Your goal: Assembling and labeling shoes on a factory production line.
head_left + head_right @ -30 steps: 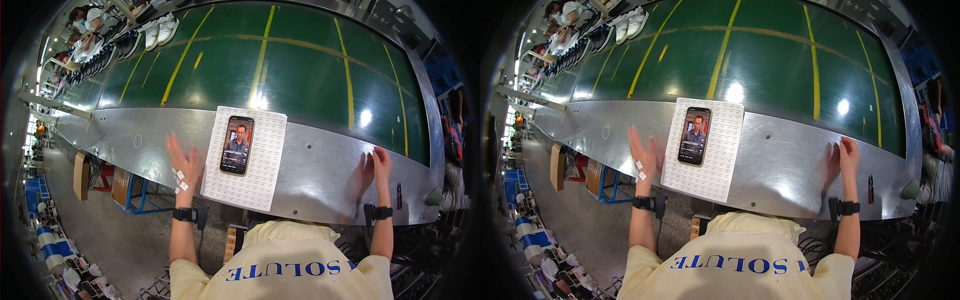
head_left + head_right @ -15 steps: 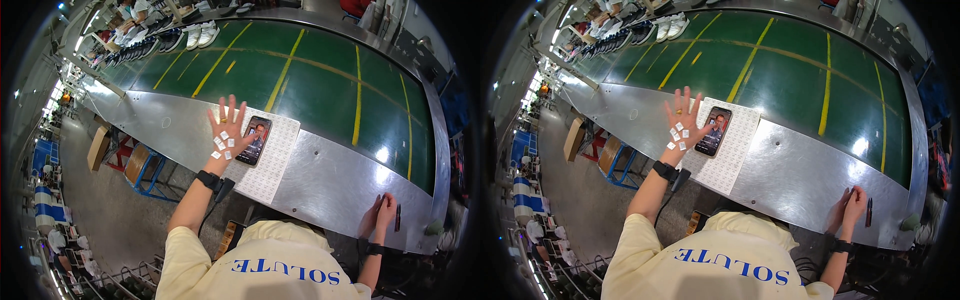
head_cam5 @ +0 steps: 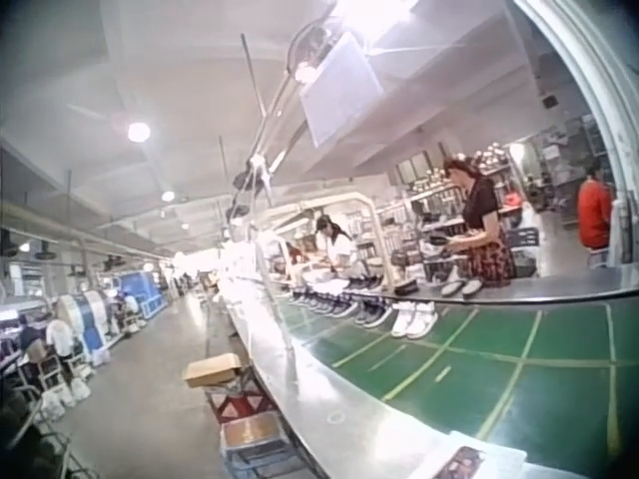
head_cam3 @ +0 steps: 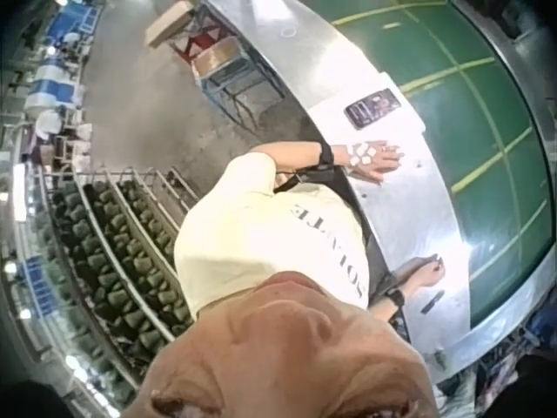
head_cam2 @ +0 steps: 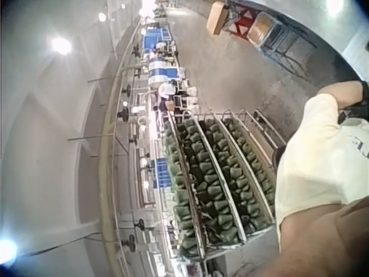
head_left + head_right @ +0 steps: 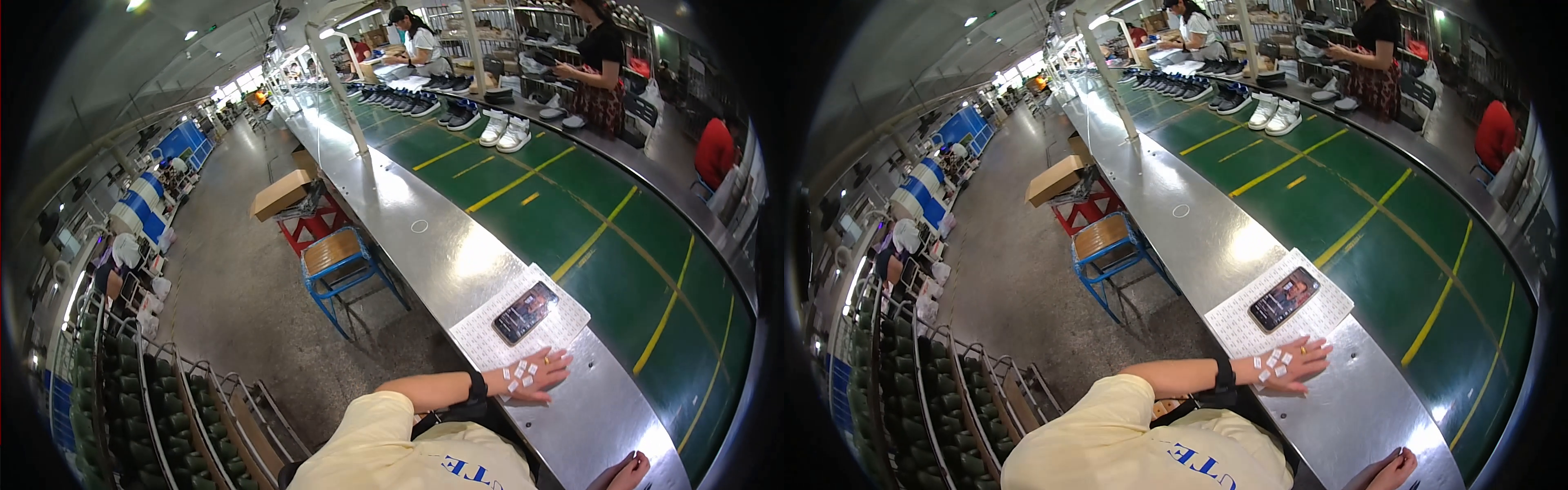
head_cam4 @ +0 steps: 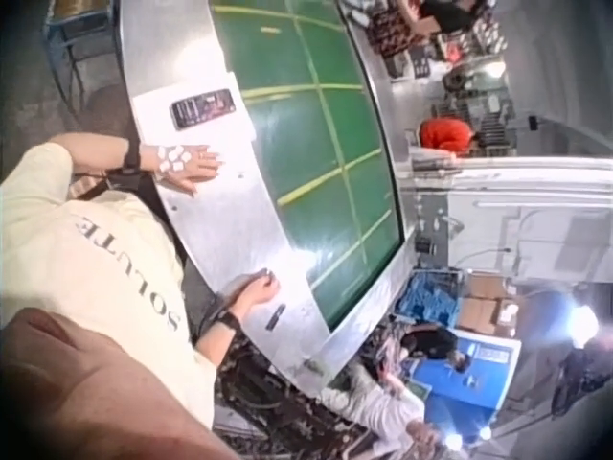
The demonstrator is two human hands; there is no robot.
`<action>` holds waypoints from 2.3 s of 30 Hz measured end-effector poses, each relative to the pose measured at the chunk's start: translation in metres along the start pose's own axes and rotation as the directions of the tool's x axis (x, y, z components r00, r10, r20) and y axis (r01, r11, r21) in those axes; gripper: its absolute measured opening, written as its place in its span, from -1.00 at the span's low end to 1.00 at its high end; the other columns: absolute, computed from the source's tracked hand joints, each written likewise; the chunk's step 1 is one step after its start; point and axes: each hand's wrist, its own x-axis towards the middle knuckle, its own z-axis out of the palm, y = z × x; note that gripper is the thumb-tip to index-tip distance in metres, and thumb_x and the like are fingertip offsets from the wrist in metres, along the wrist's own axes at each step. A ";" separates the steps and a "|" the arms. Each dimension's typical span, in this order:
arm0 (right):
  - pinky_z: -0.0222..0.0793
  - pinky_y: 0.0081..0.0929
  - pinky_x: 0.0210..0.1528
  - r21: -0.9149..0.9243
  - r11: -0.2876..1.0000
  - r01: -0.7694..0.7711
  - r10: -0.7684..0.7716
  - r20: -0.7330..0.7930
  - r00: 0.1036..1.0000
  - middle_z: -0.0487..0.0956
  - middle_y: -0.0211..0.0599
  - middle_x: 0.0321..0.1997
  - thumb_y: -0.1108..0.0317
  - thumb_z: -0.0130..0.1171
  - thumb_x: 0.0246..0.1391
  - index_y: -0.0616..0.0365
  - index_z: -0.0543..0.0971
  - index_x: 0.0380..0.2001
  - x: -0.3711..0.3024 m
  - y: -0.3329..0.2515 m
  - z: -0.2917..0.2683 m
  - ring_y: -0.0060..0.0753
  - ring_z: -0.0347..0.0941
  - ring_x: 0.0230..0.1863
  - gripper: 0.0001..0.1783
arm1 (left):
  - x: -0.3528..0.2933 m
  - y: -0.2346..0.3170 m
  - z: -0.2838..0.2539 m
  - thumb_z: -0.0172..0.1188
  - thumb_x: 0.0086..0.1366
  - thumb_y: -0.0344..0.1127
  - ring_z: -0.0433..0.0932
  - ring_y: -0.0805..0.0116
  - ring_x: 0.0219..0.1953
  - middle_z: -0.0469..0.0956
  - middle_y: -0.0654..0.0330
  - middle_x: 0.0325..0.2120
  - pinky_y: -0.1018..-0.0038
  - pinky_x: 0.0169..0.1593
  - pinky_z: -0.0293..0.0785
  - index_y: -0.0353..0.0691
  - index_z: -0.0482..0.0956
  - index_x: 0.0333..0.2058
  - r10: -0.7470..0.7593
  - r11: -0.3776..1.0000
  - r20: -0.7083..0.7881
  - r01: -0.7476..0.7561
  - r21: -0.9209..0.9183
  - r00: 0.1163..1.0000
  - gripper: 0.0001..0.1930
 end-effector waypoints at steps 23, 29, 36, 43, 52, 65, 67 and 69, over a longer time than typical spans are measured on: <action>0.01 -0.37 -0.62 0.370 0.679 0.633 -0.672 -0.034 0.740 0.18 -0.24 -0.79 0.49 0.22 -0.19 0.15 0.23 -0.81 -0.027 -0.224 0.024 -0.19 0.13 -0.72 -0.63 | 0.014 0.054 -0.108 0.08 0.18 -0.22 0.38 0.22 -0.78 0.43 0.15 -0.79 0.31 -0.64 0.34 -0.17 0.44 -0.73 0.101 0.979 -0.377 -0.025 0.202 0.921 -0.68; -0.03 -0.37 -0.71 0.429 0.759 0.489 -0.585 0.122 0.802 0.19 -0.27 -0.85 0.48 0.20 -0.27 0.12 0.19 -0.88 -0.046 -0.219 0.029 -0.25 0.12 -0.81 -0.61 | 0.033 0.053 -0.126 0.16 0.12 -0.32 0.36 0.26 -0.85 0.38 0.15 -0.88 0.40 -0.70 0.27 -0.18 0.41 -0.88 0.022 0.970 -0.288 0.049 0.237 0.957 -0.61; 0.06 -0.47 -0.64 0.494 0.842 0.218 -0.372 0.237 0.898 0.30 -0.33 -0.77 0.35 0.18 0.01 0.18 0.32 -0.74 -0.042 -0.225 0.015 -0.48 0.20 -0.72 -0.65 | 0.037 0.066 -0.097 0.10 0.19 -0.22 0.36 0.18 -0.84 0.39 0.08 -0.86 0.35 -0.70 0.26 -0.22 0.47 -0.83 0.002 0.983 -0.259 0.045 0.177 0.966 -0.58; 0.29 -0.59 -0.16 0.847 0.508 -0.158 -0.318 0.355 0.879 0.50 -0.23 -0.29 0.20 -0.07 0.22 0.27 0.45 -0.15 -0.036 -0.270 0.025 -0.55 0.39 -0.27 -0.67 | 0.051 0.098 -0.088 0.11 0.17 -0.21 0.46 0.10 -0.71 0.44 0.00 -0.78 0.26 -0.61 0.34 -0.25 0.50 -0.71 -0.256 0.966 -0.122 0.259 0.002 0.959 -0.67; 0.27 -0.53 -0.03 0.788 0.607 -0.101 -0.406 0.417 0.813 0.48 -0.26 -0.19 0.11 -0.28 0.29 0.29 0.42 -0.14 -0.089 -0.249 0.076 -0.53 0.37 -0.14 -0.56 | 0.025 0.080 -0.041 0.03 0.07 -0.33 0.54 -0.03 -0.60 0.51 -0.10 -0.67 0.17 -0.52 0.44 -0.33 0.54 -0.60 -0.352 0.928 -0.037 0.343 -0.147 0.935 -0.79; 0.37 -0.54 -0.29 0.559 0.805 -0.199 0.151 0.130 0.980 0.56 -0.27 -0.28 0.26 -0.01 0.20 0.15 0.47 -0.13 -0.004 -0.161 0.025 -0.47 0.46 -0.33 -0.74 | -0.005 -0.073 -0.096 0.15 0.08 -0.22 0.49 0.04 -0.28 0.52 0.02 -0.40 0.23 -0.17 0.38 -0.30 0.52 -0.33 -0.401 0.887 -0.549 0.460 -0.035 0.733 -0.74; 0.37 -0.49 -0.27 0.485 0.870 -0.089 0.135 -0.059 0.989 0.55 -0.24 -0.31 0.28 0.01 0.17 0.16 0.48 -0.16 0.004 -0.140 0.007 -0.41 0.47 -0.34 -0.76 | -0.112 -0.261 -0.048 0.05 0.14 -0.23 0.43 -0.11 -0.07 0.43 -0.24 -0.12 0.22 0.09 0.33 -0.40 0.38 -0.03 -0.302 0.814 -0.661 0.547 0.196 0.687 -0.55; 0.38 -0.46 -0.24 0.389 0.904 -0.179 0.322 -0.342 0.883 0.55 -0.26 -0.34 0.27 0.04 0.15 0.15 0.49 -0.17 -0.003 -0.078 -0.035 -0.40 0.48 -0.32 -0.76 | -0.101 -0.243 -0.050 0.05 0.17 -0.19 0.39 -0.09 -0.02 0.40 -0.16 -0.07 0.15 0.11 0.28 -0.36 0.40 -0.03 -0.376 0.779 -0.549 0.575 0.250 0.747 -0.56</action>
